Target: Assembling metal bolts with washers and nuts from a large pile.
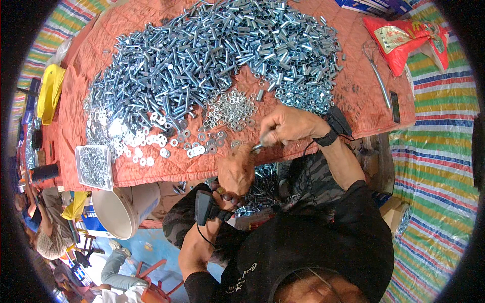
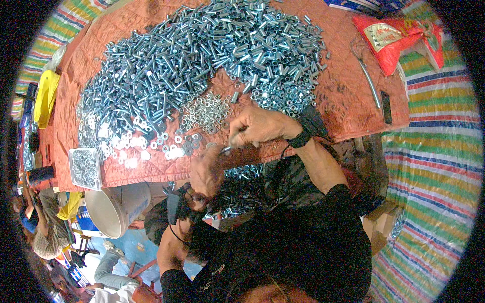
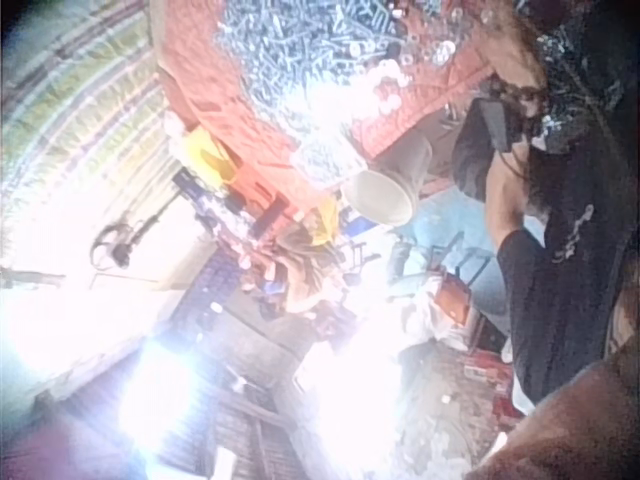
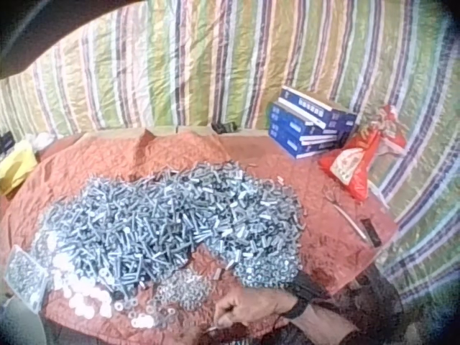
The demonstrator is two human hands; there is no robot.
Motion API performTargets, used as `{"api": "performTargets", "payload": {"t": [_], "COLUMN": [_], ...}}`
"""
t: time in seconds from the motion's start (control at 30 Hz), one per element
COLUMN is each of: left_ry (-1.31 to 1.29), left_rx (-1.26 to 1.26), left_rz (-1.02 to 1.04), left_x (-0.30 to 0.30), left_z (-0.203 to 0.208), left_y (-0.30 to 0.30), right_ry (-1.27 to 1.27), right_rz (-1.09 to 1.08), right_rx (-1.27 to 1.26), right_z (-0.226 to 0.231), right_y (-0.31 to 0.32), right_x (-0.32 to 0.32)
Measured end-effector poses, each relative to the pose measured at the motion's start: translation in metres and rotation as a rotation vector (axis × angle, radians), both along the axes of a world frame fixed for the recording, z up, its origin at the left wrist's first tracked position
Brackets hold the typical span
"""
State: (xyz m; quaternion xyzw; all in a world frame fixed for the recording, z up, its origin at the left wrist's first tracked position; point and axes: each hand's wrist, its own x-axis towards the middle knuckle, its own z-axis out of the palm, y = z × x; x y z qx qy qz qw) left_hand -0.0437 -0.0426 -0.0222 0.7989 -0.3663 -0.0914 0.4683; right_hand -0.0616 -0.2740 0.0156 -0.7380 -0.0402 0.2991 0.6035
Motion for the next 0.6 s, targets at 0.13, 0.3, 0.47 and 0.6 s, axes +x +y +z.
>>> {"api": "performTargets", "payload": {"t": [0.13,0.3,0.47,0.6], "left_ry": [0.29,0.587,0.472,0.443], "left_rx": [0.035,-0.062,-0.051,0.06], "left_rz": [0.103,0.139,0.209,0.221], "left_x": [-0.001,0.002,0.009,0.014], "left_z": [0.001,0.015,0.012,0.019], "left_y": [-0.004,-0.005,0.002,0.005], "right_ry": [-0.4,-0.651,-0.684,-0.647], "right_rz": [-0.288,-0.336,-0.333,-0.316], "right_rx": [-0.429,-0.921,-0.795,-0.478], "right_z": [-0.024,-0.049,-0.029,-0.022], "right_y": [-0.009,-0.012,-0.006,0.006], "right_x": [0.008,0.012,0.016,0.01]}}
